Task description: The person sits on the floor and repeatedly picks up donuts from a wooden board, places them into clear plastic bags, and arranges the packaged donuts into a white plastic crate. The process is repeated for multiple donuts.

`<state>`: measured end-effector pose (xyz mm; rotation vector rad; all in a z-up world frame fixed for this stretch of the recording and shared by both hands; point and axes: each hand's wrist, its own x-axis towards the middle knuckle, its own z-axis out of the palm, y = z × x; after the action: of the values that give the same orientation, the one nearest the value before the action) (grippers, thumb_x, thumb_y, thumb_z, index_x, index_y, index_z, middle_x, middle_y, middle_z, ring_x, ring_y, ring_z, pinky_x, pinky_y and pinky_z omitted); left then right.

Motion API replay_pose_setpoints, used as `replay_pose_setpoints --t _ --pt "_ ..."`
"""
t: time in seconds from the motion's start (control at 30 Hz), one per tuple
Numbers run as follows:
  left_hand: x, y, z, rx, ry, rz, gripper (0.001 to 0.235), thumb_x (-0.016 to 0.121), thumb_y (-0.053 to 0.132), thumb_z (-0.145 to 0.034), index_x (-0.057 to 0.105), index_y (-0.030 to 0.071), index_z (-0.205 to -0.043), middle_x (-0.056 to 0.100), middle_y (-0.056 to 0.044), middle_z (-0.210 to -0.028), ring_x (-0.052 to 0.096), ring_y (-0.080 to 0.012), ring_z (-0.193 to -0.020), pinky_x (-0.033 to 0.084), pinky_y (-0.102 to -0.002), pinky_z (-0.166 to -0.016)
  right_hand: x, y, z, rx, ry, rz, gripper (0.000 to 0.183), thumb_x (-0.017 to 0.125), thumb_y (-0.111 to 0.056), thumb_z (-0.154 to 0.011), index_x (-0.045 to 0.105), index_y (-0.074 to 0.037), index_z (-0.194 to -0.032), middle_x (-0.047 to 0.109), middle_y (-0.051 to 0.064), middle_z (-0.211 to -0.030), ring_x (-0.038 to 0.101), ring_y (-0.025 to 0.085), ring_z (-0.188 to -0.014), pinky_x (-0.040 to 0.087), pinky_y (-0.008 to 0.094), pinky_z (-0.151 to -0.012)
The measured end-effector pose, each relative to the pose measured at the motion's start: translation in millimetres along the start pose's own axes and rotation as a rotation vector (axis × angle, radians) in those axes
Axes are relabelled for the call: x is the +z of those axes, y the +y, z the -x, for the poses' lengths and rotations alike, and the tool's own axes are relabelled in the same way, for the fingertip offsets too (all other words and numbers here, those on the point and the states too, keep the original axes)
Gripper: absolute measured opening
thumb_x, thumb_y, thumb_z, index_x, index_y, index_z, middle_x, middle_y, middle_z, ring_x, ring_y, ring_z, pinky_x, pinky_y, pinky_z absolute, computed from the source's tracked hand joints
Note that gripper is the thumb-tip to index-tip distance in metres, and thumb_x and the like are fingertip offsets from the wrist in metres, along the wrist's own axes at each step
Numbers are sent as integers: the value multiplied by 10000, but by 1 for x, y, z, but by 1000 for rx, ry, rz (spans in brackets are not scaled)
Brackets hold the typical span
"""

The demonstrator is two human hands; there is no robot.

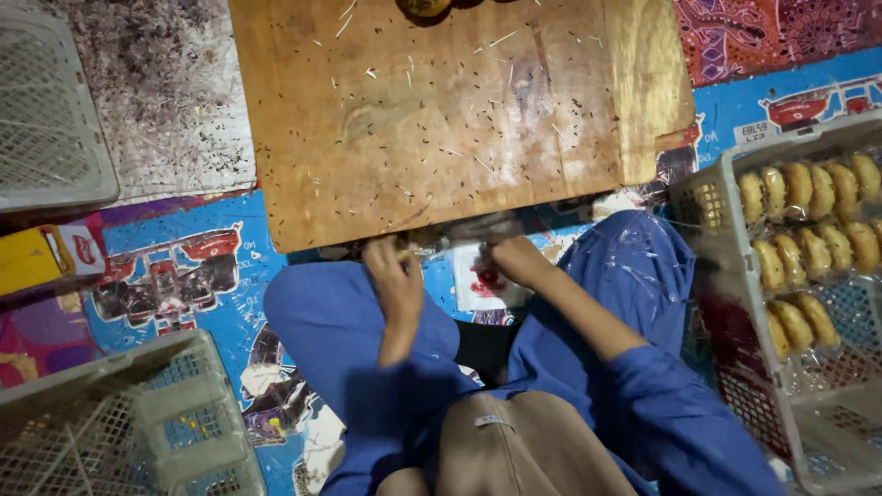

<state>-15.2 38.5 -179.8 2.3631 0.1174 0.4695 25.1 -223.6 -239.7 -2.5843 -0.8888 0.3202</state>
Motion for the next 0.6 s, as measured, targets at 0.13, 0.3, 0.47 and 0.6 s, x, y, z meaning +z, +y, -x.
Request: replay_pose_setpoints --t 0.13,0.3,0.47,0.6 --pt "28 42 18 -147 -383 533 437 747 220 -895 610 -84 -1178 702 -238 -1086 673 -406 -1009 530 -460 -862 -40 -40 34 -184 -15 129 180 624 -147 -907 710 -9 -985 691 174 -934 701 371 -872 562 465 -770" --pt "42 105 36 -217 -680 373 311 568 246 -1042 759 2 -1068 743 -211 -979 736 -380 -929 562 -439 -800 -75 -63 84 -166 5 163 254 602 -103 -817 686 13 -1027 709 196 -1089 709 357 -1017 580 401 -892" --pt "6 171 45 507 -341 467 272 579 70 -872 729 13 -1092 725 -145 -1217 691 -352 -1185 506 -480 -1076 -101 -60 89 11 181 -317 385 532 -116 -921 615 -57 -1292 562 177 -1418 517 336 -1348 409 428 -1127" --pt "-24 182 32 726 -399 502 337 606 36 -899 694 -19 -1220 663 -137 -1391 597 -347 -1374 411 -533 -1189 -127 -80 76 98 364 -343 654 467 -162 -982 307 37 -1584 201 211 -1691 187 358 -1567 208 458 -1255"
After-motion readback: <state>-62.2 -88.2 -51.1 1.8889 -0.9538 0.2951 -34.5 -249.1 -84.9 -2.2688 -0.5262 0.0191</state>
